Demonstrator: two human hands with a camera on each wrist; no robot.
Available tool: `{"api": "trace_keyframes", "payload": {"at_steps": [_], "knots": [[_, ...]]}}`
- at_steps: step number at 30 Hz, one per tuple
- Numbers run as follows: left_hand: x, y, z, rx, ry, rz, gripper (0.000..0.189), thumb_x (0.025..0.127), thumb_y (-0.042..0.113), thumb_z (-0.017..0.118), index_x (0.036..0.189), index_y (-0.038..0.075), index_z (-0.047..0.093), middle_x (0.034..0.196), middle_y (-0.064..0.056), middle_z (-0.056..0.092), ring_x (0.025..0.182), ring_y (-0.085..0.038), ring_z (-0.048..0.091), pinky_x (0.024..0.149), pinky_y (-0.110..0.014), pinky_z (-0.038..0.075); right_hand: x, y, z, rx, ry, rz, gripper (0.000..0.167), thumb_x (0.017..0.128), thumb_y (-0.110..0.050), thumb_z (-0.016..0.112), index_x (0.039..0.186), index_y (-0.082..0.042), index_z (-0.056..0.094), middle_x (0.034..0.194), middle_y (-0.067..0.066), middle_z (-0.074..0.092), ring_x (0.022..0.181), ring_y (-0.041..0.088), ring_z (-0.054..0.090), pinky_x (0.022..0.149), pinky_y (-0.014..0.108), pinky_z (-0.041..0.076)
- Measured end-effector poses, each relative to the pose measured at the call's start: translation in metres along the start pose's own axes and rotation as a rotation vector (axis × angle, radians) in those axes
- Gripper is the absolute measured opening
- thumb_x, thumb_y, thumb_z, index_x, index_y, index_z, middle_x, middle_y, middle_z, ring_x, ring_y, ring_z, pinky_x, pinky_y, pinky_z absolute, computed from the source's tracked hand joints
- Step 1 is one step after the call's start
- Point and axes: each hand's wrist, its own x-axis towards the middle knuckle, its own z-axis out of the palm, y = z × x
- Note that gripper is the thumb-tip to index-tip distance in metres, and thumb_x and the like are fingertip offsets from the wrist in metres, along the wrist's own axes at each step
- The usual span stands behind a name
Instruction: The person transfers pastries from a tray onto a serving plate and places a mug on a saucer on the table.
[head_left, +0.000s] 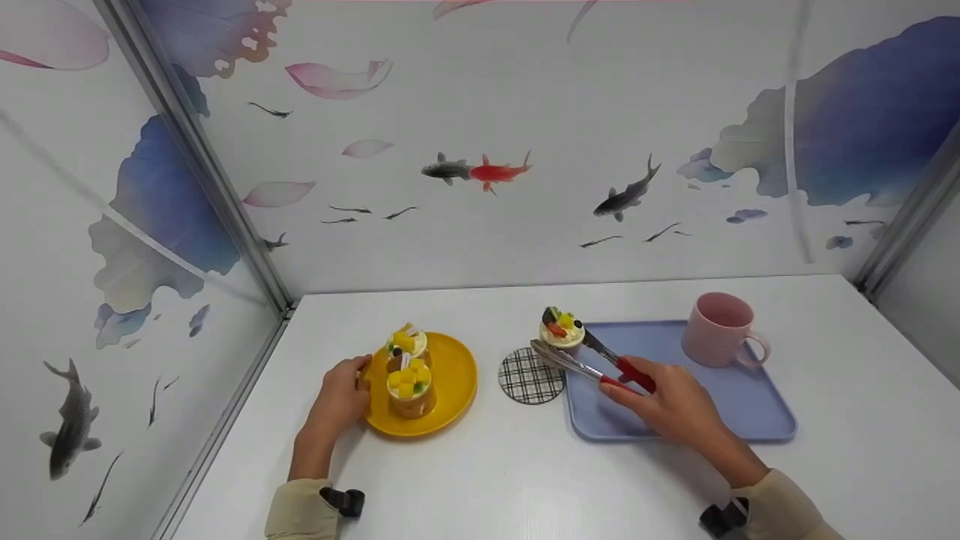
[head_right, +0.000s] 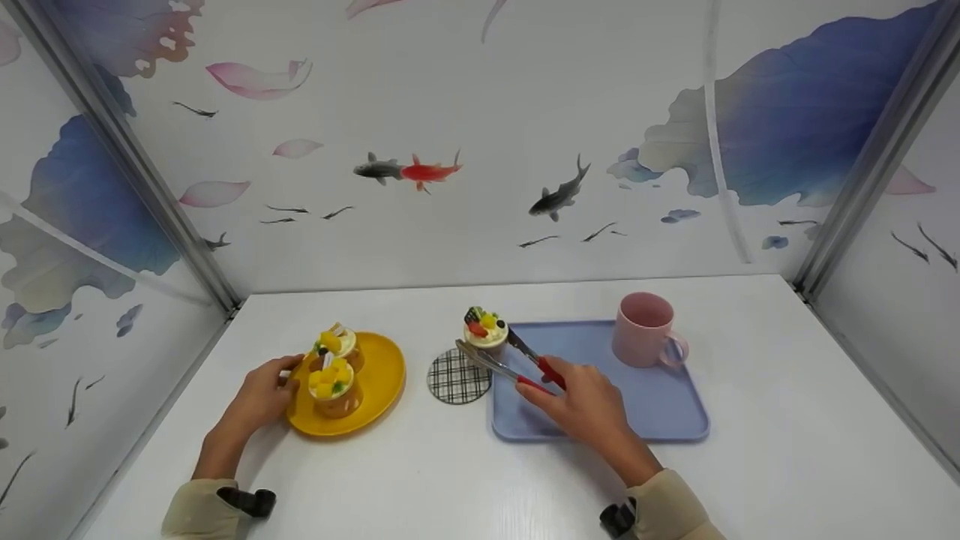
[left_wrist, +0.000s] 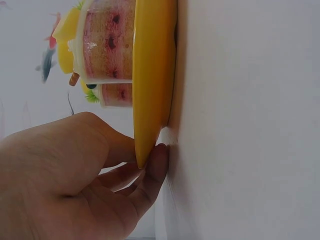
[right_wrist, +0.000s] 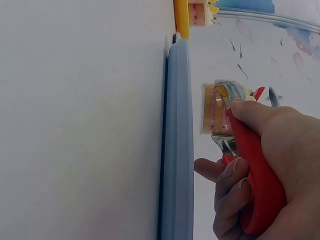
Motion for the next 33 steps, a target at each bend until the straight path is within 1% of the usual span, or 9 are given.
{"api": "trace_keyframes", "payload": {"at_steps": [2,9,14,17,23,26,31,33], "knots": [[-0.001,-0.001,0.000,-0.003,0.003,-0.002,0.052,0.108,-0.002,0.053,0.160,-0.004,0.047,0.161,-0.026,0.052,0.152,-0.044,0.048,0.128,-0.059,0.040,0.000,0.000,0.002,0.006,0.004,-0.007,0.072,0.089,-0.065,0.081,0.139,-0.013,0.074,0.090,-0.002,0.074,0.077,0.019,0.053,0.054,0.026,0.035],[0.000,-0.001,0.000,-0.008,0.008,-0.014,0.052,0.108,-0.001,0.053,0.160,-0.003,0.048,0.161,-0.025,0.053,0.152,-0.042,0.050,0.128,-0.058,0.041,0.001,-0.003,0.006,0.010,-0.007,-0.021,0.072,0.090,-0.066,0.079,0.140,-0.014,0.074,0.084,-0.004,0.070,0.070,0.018,0.049,0.053,0.026,0.031],[-0.001,-0.001,0.000,-0.009,0.011,-0.002,0.052,0.108,-0.002,0.053,0.160,-0.004,0.047,0.161,-0.026,0.053,0.152,-0.043,0.049,0.128,-0.058,0.040,0.002,-0.006,0.009,0.034,-0.005,-0.042,0.070,0.090,-0.064,0.080,0.138,-0.014,0.075,0.091,-0.004,0.075,0.070,0.016,0.049,0.052,0.025,0.031],[-0.001,-0.001,0.000,-0.013,0.002,-0.013,0.053,0.108,-0.002,0.053,0.160,-0.004,0.047,0.162,-0.026,0.051,0.153,-0.043,0.048,0.129,-0.058,0.039,0.003,-0.008,0.011,0.044,-0.012,-0.042,0.069,0.090,-0.063,0.081,0.138,-0.013,0.075,0.094,-0.004,0.077,0.070,0.016,0.048,0.052,0.025,0.032],[0.001,-0.001,0.000,-0.019,-0.012,-0.031,0.053,0.109,-0.002,0.052,0.162,-0.002,0.045,0.164,-0.025,0.050,0.155,-0.042,0.046,0.130,-0.057,0.037,0.005,-0.011,0.014,0.043,-0.040,-0.015,0.071,0.090,-0.064,0.080,0.140,-0.015,0.074,0.103,-0.003,0.080,0.077,0.017,0.054,0.054,0.025,0.038],[0.001,0.000,0.000,-0.016,-0.014,-0.026,0.053,0.109,-0.001,0.053,0.161,-0.003,0.045,0.163,-0.025,0.050,0.155,-0.042,0.046,0.130,-0.057,0.038,0.005,-0.013,0.016,0.054,-0.046,-0.008,0.069,0.090,-0.065,0.080,0.139,-0.016,0.074,0.102,-0.003,0.080,0.078,0.017,0.055,0.055,0.026,0.039],[0.000,0.000,-0.001,0.013,-0.011,-0.018,0.053,0.108,-0.002,0.054,0.161,-0.003,0.046,0.161,-0.026,0.052,0.153,-0.044,0.048,0.128,-0.059,0.040,0.006,-0.016,0.018,0.078,-0.031,-0.045,0.063,0.091,-0.061,0.081,0.133,-0.015,0.076,0.098,-0.007,0.079,0.074,0.015,0.053,0.053,0.025,0.036],[0.000,0.001,-0.001,0.019,-0.010,-0.019,0.052,0.109,-0.001,0.053,0.161,-0.003,0.046,0.160,-0.026,0.053,0.152,-0.043,0.048,0.128,-0.058,0.040,0.007,-0.018,0.018,0.088,-0.025,-0.062,0.062,0.091,-0.060,0.081,0.133,-0.015,0.076,0.099,-0.007,0.080,0.073,0.014,0.053,0.053,0.025,0.036]]}}
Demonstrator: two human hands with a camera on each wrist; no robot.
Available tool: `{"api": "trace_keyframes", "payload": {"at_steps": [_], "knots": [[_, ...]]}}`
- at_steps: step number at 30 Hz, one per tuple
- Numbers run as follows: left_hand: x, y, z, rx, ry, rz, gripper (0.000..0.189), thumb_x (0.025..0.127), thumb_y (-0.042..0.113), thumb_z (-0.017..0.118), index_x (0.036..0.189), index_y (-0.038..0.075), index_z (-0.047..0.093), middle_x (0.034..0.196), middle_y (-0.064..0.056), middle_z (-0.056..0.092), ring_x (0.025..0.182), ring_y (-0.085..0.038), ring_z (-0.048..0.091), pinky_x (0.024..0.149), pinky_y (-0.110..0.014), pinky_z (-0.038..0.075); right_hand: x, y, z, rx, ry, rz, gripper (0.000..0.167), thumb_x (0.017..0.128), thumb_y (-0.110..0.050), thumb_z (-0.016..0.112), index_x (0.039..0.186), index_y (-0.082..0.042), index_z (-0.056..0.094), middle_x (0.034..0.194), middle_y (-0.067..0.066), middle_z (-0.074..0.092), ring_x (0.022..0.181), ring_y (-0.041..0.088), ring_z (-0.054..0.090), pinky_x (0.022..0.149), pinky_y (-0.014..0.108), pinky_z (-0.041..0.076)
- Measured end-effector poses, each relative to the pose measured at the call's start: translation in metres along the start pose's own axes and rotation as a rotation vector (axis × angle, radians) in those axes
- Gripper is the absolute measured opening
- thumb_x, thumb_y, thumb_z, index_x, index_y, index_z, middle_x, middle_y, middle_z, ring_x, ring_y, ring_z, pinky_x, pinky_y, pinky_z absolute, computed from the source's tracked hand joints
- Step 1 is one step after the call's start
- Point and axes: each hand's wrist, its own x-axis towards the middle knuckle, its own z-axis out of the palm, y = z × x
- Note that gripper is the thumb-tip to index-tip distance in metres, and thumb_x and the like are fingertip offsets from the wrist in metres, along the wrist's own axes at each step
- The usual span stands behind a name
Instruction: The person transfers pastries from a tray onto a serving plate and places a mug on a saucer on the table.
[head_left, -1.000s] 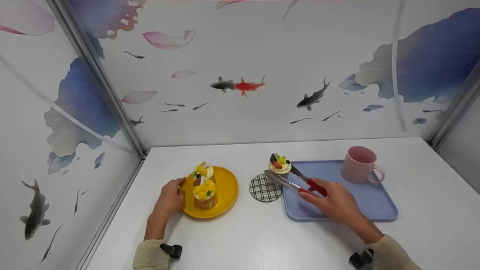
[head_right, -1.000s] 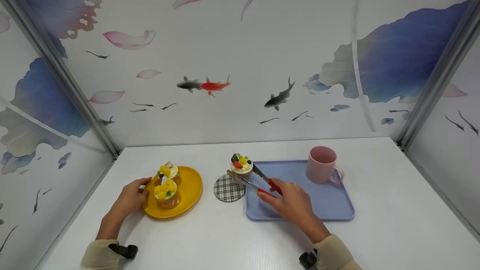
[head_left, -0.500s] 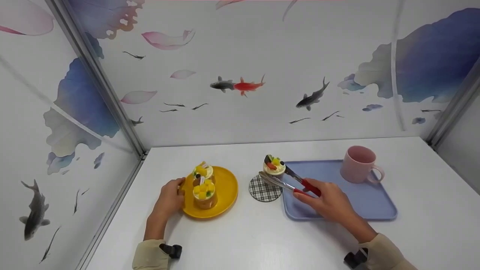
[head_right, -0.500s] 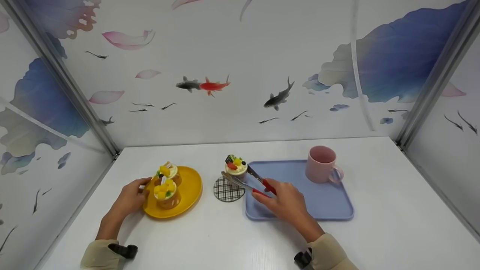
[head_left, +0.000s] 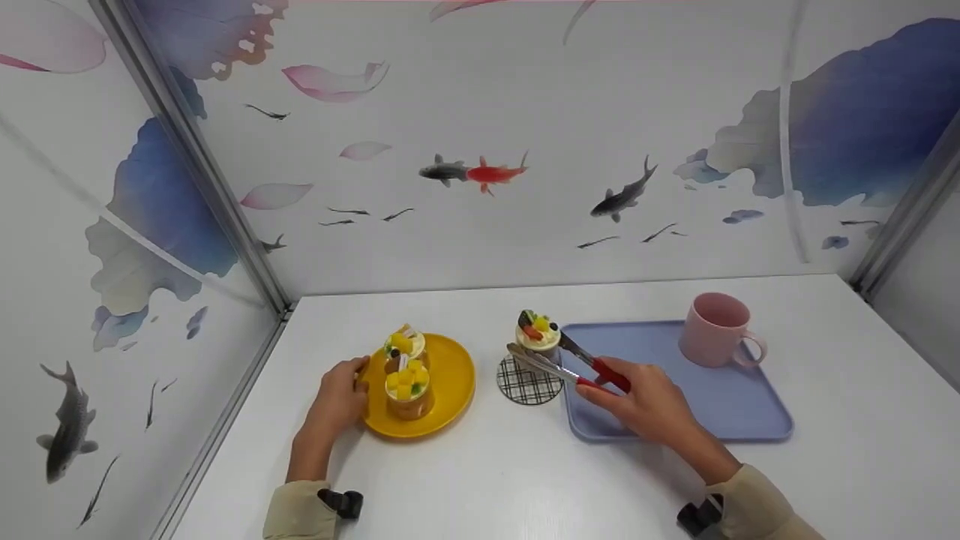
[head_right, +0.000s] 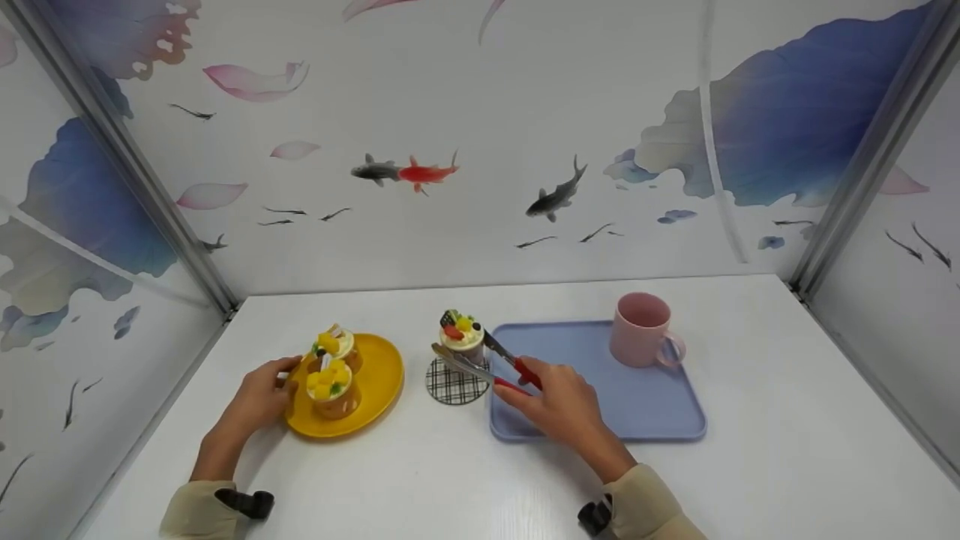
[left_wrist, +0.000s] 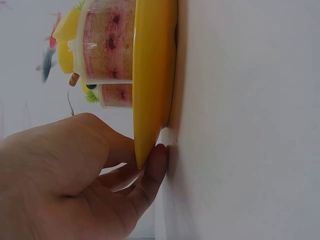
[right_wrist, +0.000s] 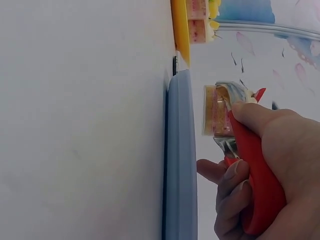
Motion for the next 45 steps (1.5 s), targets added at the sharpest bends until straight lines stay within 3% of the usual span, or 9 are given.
{"api": "trace_keyframes", "payload": {"at_steps": [8,17,23,27,31,37,45], "knots": [[0.001,0.000,0.000,-0.025,-0.005,-0.012,0.053,0.109,-0.001,0.053,0.161,-0.003,0.046,0.162,-0.025,0.051,0.153,-0.041,0.049,0.128,-0.057,0.040,0.004,-0.008,0.004,0.035,-0.027,0.011,0.063,0.091,-0.060,0.082,0.138,-0.018,0.075,0.101,-0.009,0.080,0.076,0.016,0.055,0.053,0.025,0.041],[0.000,0.000,0.000,-0.026,0.000,-0.005,0.052,0.109,-0.001,0.053,0.161,-0.003,0.045,0.163,-0.026,0.051,0.154,-0.043,0.047,0.129,-0.057,0.039,0.007,-0.015,0.007,0.042,-0.025,-0.004,0.063,0.091,-0.059,0.082,0.137,-0.017,0.076,0.098,-0.011,0.079,0.074,0.015,0.053,0.053,0.025,0.034],[-0.001,0.000,0.000,-0.030,0.008,0.003,0.052,0.109,-0.002,0.053,0.161,-0.004,0.046,0.161,-0.026,0.052,0.152,-0.042,0.050,0.128,-0.057,0.041,0.008,-0.022,0.009,0.045,-0.025,0.013,0.064,0.091,-0.058,0.083,0.140,-0.017,0.074,0.102,-0.008,0.080,0.080,0.016,0.056,0.056,0.026,0.039],[0.000,-0.002,0.000,-0.014,0.012,0.021,0.052,0.108,-0.002,0.053,0.160,-0.005,0.047,0.160,-0.027,0.053,0.151,-0.043,0.050,0.127,-0.058,0.042,0.010,-0.026,0.011,0.070,-0.022,-0.018,0.062,0.091,-0.059,0.082,0.138,-0.018,0.075,0.101,-0.011,0.080,0.077,0.014,0.056,0.055,0.024,0.037],[0.001,-0.001,0.000,-0.009,0.005,0.011,0.052,0.108,-0.002,0.053,0.160,-0.004,0.047,0.161,-0.026,0.052,0.152,-0.044,0.049,0.128,-0.058,0.041,0.011,-0.031,0.015,0.097,-0.030,-0.042,0.057,0.091,-0.058,0.082,0.135,-0.021,0.076,0.098,-0.015,0.078,0.078,0.012,0.059,0.054,0.023,0.039],[0.001,-0.001,0.000,-0.025,-0.002,-0.015,0.053,0.109,-0.002,0.053,0.162,-0.002,0.045,0.163,-0.025,0.051,0.153,-0.041,0.048,0.128,-0.057,0.040,0.014,-0.038,0.021,0.101,-0.049,-0.045,0.057,0.092,-0.053,0.084,0.135,-0.017,0.076,0.097,-0.012,0.078,0.077,0.011,0.059,0.053,0.022,0.039],[0.001,-0.001,0.000,-0.032,-0.007,-0.033,0.054,0.109,-0.001,0.053,0.162,-0.002,0.045,0.162,-0.024,0.051,0.151,-0.040,0.050,0.128,-0.057,0.041,0.017,-0.046,0.030,0.088,-0.064,-0.011,0.062,0.090,-0.057,0.084,0.136,-0.017,0.076,0.101,-0.009,0.078,0.084,0.012,0.062,0.063,0.024,0.050]]}}
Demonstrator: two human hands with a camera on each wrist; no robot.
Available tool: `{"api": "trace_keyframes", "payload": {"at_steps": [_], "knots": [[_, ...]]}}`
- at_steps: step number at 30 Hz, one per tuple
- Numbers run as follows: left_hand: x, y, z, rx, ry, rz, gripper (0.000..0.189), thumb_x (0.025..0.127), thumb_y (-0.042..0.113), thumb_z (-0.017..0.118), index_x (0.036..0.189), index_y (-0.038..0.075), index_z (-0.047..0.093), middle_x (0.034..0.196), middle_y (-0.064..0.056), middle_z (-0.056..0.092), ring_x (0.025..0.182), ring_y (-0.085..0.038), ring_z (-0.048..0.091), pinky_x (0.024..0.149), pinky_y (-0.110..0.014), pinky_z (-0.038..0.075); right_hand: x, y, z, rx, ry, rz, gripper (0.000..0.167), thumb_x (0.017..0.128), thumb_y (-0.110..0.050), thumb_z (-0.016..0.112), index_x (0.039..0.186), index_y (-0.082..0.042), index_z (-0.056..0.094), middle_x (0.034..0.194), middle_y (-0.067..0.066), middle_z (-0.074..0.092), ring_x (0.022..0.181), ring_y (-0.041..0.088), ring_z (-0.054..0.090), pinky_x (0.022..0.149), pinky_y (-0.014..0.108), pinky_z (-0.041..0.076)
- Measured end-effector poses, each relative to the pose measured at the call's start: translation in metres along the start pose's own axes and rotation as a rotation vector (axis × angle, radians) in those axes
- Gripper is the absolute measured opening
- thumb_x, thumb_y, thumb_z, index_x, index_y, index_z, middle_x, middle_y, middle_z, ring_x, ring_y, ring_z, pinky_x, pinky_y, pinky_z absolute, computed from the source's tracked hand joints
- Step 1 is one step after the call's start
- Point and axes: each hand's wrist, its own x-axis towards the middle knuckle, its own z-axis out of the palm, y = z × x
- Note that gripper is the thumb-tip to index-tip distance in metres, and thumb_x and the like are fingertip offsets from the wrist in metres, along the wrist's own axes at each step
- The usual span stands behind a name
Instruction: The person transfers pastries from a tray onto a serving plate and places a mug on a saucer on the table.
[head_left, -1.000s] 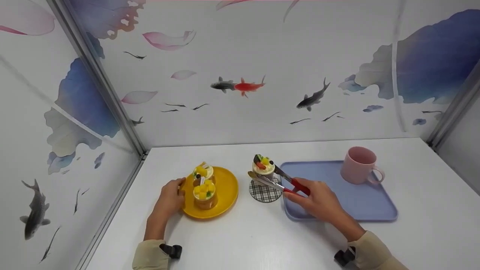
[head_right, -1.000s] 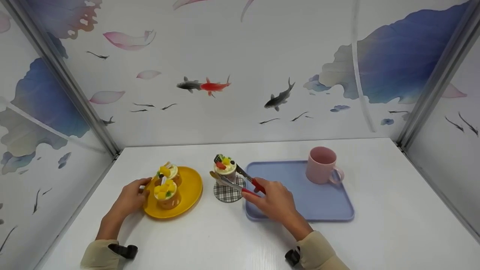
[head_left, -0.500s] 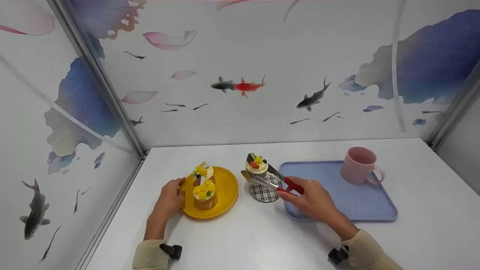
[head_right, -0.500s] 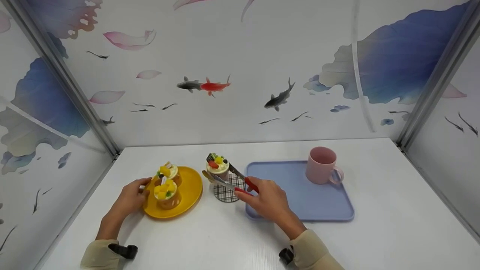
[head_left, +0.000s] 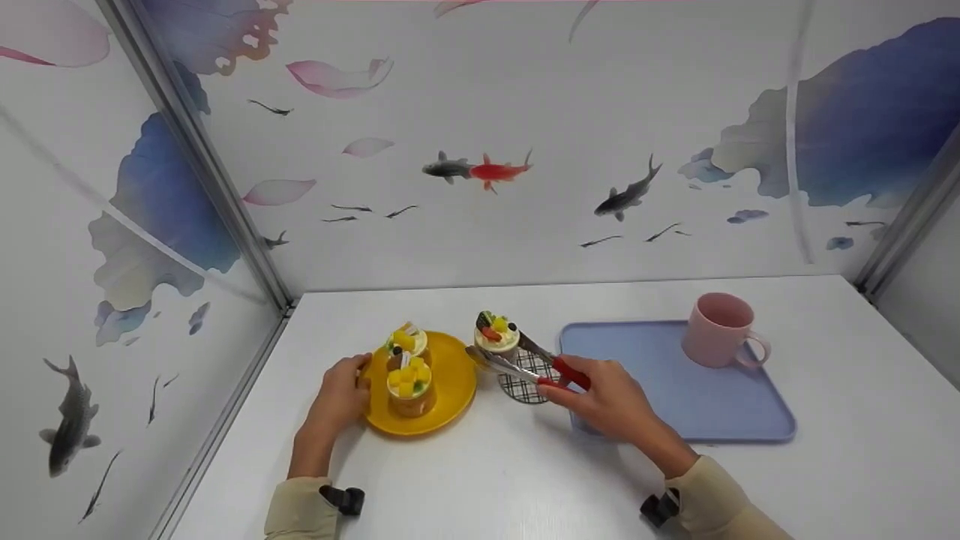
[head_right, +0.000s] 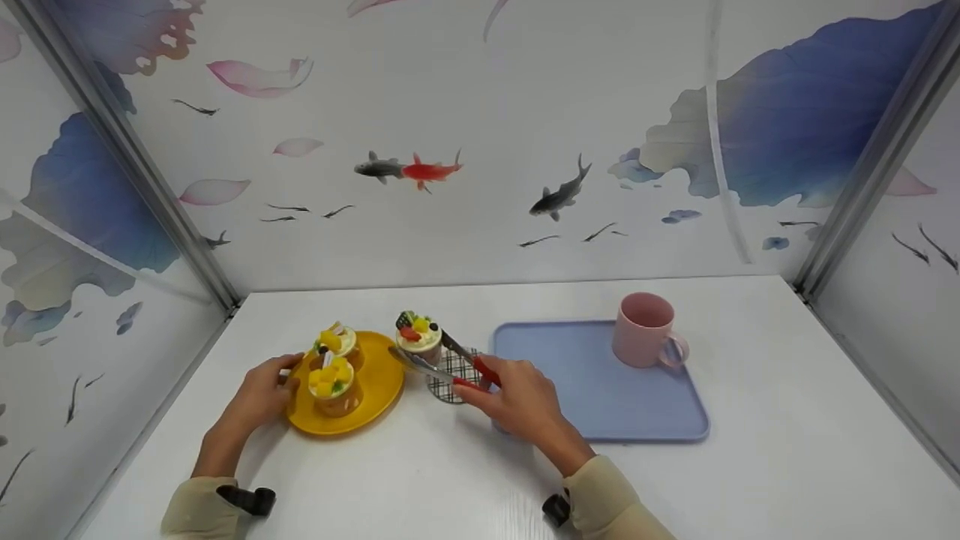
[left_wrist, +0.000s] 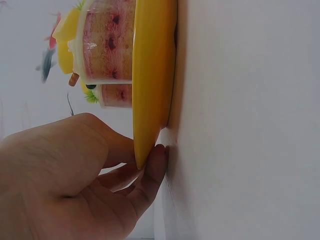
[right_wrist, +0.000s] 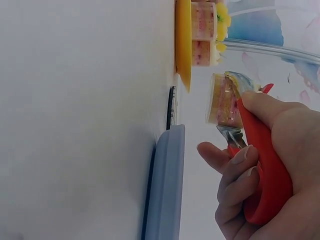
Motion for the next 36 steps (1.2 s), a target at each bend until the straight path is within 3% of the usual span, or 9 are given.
{"api": "trace_keyframes", "payload": {"at_steps": [4,11,25,36], "knots": [[0.001,0.000,0.000,0.001,-0.006,-0.004,0.054,0.109,-0.002,0.053,0.162,-0.002,0.044,0.163,-0.025,0.051,0.151,-0.040,0.050,0.128,-0.057,0.040,0.001,-0.002,0.005,-0.012,-0.011,0.013,0.063,0.089,-0.056,0.085,0.138,-0.017,0.076,0.099,-0.010,0.077,0.085,0.012,0.061,0.066,0.024,0.051],[0.002,0.000,0.001,0.007,0.000,0.011,0.054,0.108,-0.002,0.054,0.162,-0.002,0.045,0.163,-0.025,0.051,0.154,-0.042,0.047,0.129,-0.057,0.038,0.002,-0.004,0.009,0.005,-0.010,0.018,0.067,0.089,-0.058,0.085,0.140,-0.016,0.075,0.092,-0.009,0.073,0.079,0.013,0.058,0.057,0.023,0.040],[0.001,-0.002,0.000,0.016,0.000,0.023,0.053,0.109,-0.002,0.053,0.161,-0.003,0.045,0.162,-0.025,0.052,0.154,-0.042,0.047,0.129,-0.057,0.039,0.006,-0.011,0.014,0.021,-0.020,-0.003,0.066,0.090,-0.059,0.083,0.137,-0.015,0.076,0.087,-0.009,0.070,0.076,0.012,0.056,0.055,0.021,0.037],[-0.001,0.000,0.000,-0.005,-0.003,0.024,0.053,0.109,-0.001,0.053,0.162,-0.002,0.045,0.163,-0.025,0.050,0.155,-0.042,0.046,0.130,-0.057,0.038,0.012,-0.021,0.030,-0.011,-0.036,-0.022,0.061,0.089,-0.058,0.084,0.135,-0.018,0.077,0.090,-0.012,0.072,0.076,0.012,0.059,0.056,0.022,0.044]]}}
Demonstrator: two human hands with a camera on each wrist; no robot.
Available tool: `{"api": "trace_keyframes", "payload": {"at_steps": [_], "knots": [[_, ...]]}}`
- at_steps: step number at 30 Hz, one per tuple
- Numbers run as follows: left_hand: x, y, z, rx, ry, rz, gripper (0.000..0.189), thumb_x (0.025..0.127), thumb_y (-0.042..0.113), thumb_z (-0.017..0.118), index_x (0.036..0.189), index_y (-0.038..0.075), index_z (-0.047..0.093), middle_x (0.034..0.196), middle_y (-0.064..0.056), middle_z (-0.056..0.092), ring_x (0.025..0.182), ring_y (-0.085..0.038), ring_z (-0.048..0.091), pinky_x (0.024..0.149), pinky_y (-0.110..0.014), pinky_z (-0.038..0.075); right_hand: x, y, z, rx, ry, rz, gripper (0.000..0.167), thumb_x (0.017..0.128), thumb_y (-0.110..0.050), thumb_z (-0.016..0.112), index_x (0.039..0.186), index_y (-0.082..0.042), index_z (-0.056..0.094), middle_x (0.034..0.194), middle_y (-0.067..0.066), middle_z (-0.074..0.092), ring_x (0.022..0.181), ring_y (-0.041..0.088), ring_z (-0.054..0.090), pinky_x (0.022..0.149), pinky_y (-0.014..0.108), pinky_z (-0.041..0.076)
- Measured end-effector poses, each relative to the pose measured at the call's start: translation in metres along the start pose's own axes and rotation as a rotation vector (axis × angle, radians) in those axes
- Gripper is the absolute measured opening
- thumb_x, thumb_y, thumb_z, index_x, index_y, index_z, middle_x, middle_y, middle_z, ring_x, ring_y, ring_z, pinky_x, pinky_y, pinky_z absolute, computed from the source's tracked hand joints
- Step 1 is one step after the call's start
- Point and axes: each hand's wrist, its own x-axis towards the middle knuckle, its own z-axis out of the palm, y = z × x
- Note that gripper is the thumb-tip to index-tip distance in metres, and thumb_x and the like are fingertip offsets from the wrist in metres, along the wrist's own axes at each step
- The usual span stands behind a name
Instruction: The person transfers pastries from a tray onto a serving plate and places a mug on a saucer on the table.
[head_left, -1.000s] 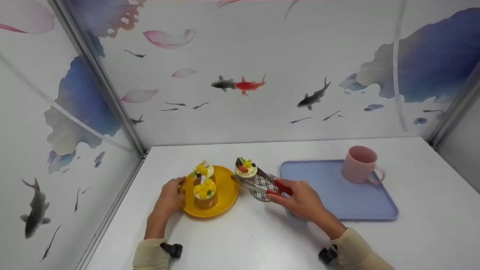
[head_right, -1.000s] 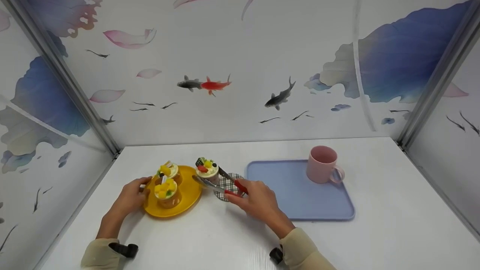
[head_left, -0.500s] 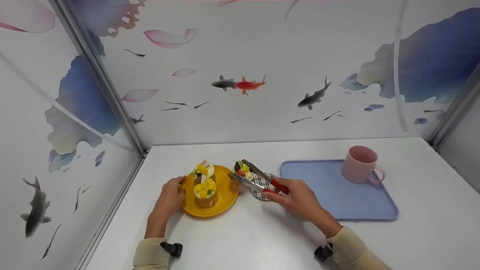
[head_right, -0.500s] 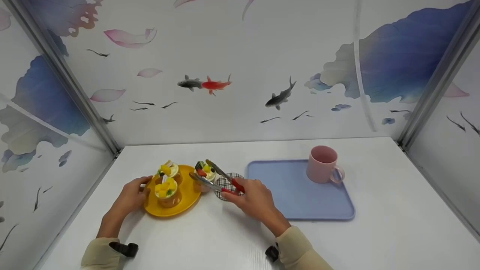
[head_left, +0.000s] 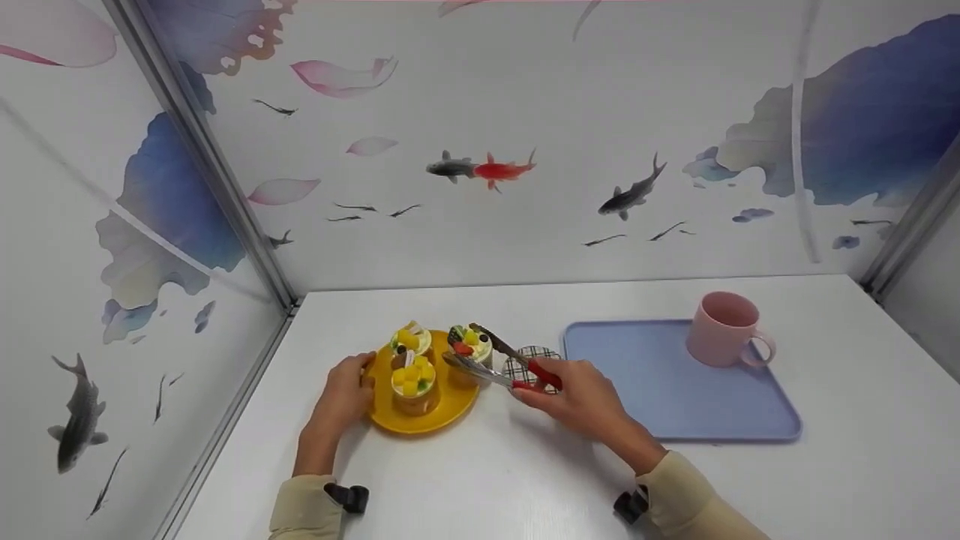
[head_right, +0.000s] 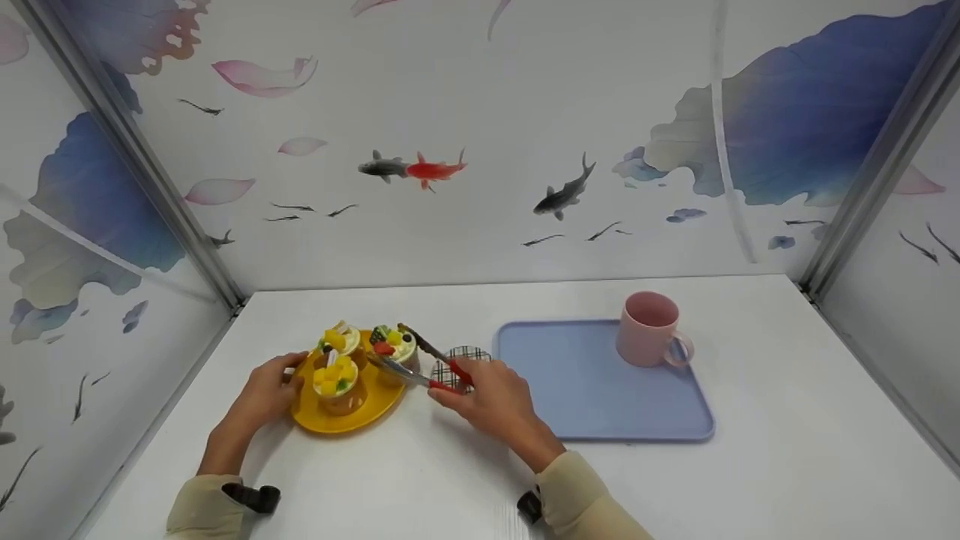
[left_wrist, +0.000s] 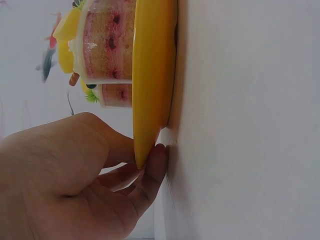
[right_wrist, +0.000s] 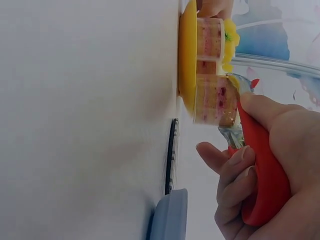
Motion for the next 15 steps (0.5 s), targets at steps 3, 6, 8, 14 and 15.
{"api": "trace_keyframes", "payload": {"at_steps": [3,6,8,14,15], "knots": [[0.0008,-0.0001,0.0003,-0.008,-0.003,-0.012,0.053,0.109,-0.001,0.053,0.162,-0.002,0.045,0.164,-0.025,0.049,0.156,-0.042,0.044,0.130,-0.057,0.037,0.0007,-0.0008,0.0031,-0.017,-0.006,-0.008,0.059,0.089,-0.058,0.084,0.133,-0.018,0.078,0.087,-0.013,0.071,0.074,0.011,0.058,0.056,0.023,0.044],[0.0035,-0.0011,0.0004,0.001,0.001,-0.015,0.053,0.109,-0.001,0.053,0.162,-0.002,0.045,0.164,-0.024,0.049,0.157,-0.042,0.044,0.130,-0.056,0.037,0.0007,-0.0012,0.0043,-0.031,0.001,-0.032,0.057,0.090,-0.057,0.084,0.131,-0.018,0.079,0.083,-0.013,0.069,0.072,0.011,0.057,0.057,0.024,0.042],[0.0055,-0.0015,0.0005,0.011,0.003,-0.012,0.053,0.109,-0.001,0.053,0.161,-0.002,0.045,0.164,-0.024,0.050,0.156,-0.042,0.044,0.130,-0.056,0.037,0.0005,-0.0010,0.0040,-0.043,0.003,-0.039,0.057,0.090,-0.057,0.084,0.131,-0.018,0.079,0.081,-0.013,0.067,0.072,0.010,0.056,0.057,0.024,0.040],[0.0061,-0.0019,0.0011,0.016,0.006,-0.015,0.052,0.109,-0.001,0.053,0.161,-0.002,0.046,0.164,-0.024,0.051,0.156,-0.041,0.046,0.129,-0.056,0.038,0.0012,-0.0014,0.0033,-0.039,-0.018,-0.029,0.059,0.090,-0.059,0.083,0.130,-0.017,0.079,0.079,-0.011,0.064,0.071,0.011,0.054,0.056,0.024,0.037],[0.0059,-0.0021,0.0013,0.014,0.006,-0.016,0.053,0.109,-0.002,0.053,0.161,-0.002,0.046,0.164,-0.024,0.051,0.156,-0.041,0.046,0.129,-0.056,0.038,0.0011,-0.0019,0.0033,-0.035,-0.022,-0.027,0.058,0.089,-0.059,0.083,0.130,-0.017,0.079,0.079,-0.011,0.065,0.071,0.011,0.054,0.056,0.024,0.037]]}}
